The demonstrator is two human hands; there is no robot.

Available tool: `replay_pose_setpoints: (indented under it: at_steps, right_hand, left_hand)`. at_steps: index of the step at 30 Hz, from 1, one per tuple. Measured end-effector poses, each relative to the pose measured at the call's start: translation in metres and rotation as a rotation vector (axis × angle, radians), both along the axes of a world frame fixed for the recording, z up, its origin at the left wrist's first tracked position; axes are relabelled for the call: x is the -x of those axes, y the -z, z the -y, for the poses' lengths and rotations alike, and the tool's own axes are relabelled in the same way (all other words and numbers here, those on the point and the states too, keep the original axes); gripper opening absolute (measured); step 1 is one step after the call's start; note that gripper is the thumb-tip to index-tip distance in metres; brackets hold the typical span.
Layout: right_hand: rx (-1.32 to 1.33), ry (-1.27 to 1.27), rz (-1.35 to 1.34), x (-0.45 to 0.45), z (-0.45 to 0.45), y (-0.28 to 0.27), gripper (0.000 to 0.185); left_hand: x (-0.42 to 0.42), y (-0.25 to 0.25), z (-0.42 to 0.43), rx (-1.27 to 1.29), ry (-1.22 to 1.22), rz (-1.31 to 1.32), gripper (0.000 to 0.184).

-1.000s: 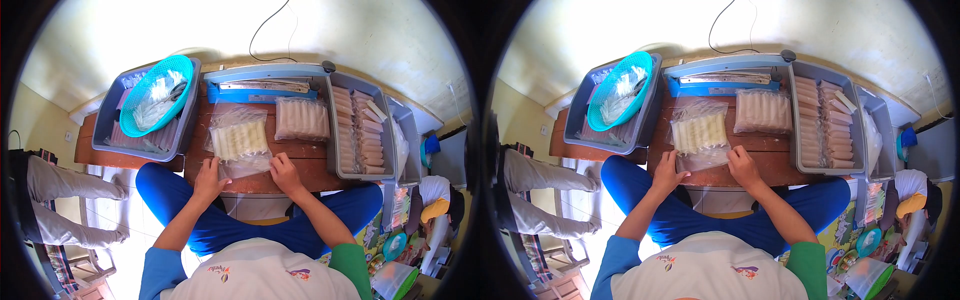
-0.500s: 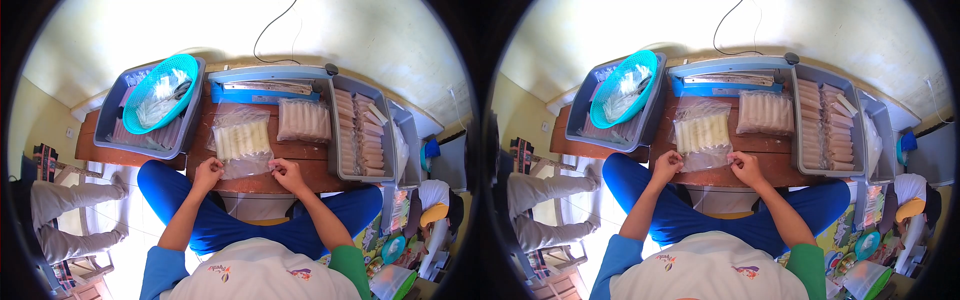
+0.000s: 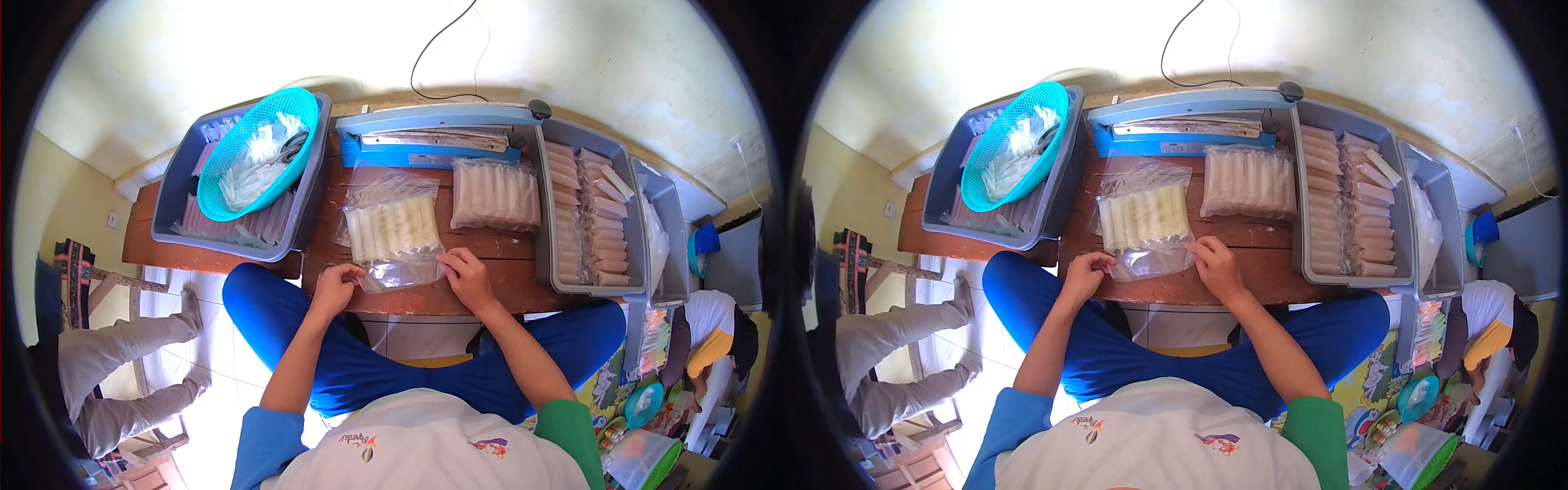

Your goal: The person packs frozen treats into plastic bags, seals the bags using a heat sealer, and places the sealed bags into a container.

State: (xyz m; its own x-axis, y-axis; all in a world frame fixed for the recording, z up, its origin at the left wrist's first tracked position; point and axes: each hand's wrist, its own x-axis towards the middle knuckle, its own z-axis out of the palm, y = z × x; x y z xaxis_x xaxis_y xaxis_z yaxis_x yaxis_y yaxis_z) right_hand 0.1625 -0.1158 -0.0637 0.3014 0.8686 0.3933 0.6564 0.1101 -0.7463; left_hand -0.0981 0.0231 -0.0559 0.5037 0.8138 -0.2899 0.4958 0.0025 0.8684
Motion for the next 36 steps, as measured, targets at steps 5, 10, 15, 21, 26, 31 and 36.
replay_pose_setpoints:
  at_steps: [5, 10, 15, 21, 26, 31, 36]
  right_hand:
    - [-0.061, 0.01, 0.028, 0.001, -0.007, 0.01, 0.02]
    - [-0.137, 0.057, -0.067, -0.002, -0.016, -0.011, 0.018]
    - [-0.251, 0.087, -0.052, -0.014, -0.028, -0.064, 0.013]
    - [-0.113, 0.106, -0.463, -0.025, -0.028, -0.101, 0.009]
    - [-0.025, 0.095, -0.533, -0.036, -0.004, -0.1, 0.009]
    - [-0.017, 0.096, -0.563, -0.041, 0.013, -0.089, 0.009]
    - [-0.098, 0.038, -0.639, -0.038, 0.009, -0.084, 0.008]
  left_hand:
    - [-0.009, -0.02, 0.006, -0.412, 0.072, -0.204, 0.016]
    - [-0.014, -0.026, 0.0, -0.442, -0.083, -0.014, 0.013]
    - [-0.025, -0.044, -0.015, -0.349, -0.181, 0.494, 0.009]
    - [-0.052, -0.071, -0.029, -0.045, -0.191, 0.729, 0.005]
    - [-0.062, -0.069, -0.017, 0.134, -0.145, 0.826, 0.005]
    - [-0.061, -0.057, -0.005, 0.103, -0.076, 0.825, 0.006]
    - [-0.067, -0.054, -0.003, 0.107, -0.111, 0.886, 0.005]
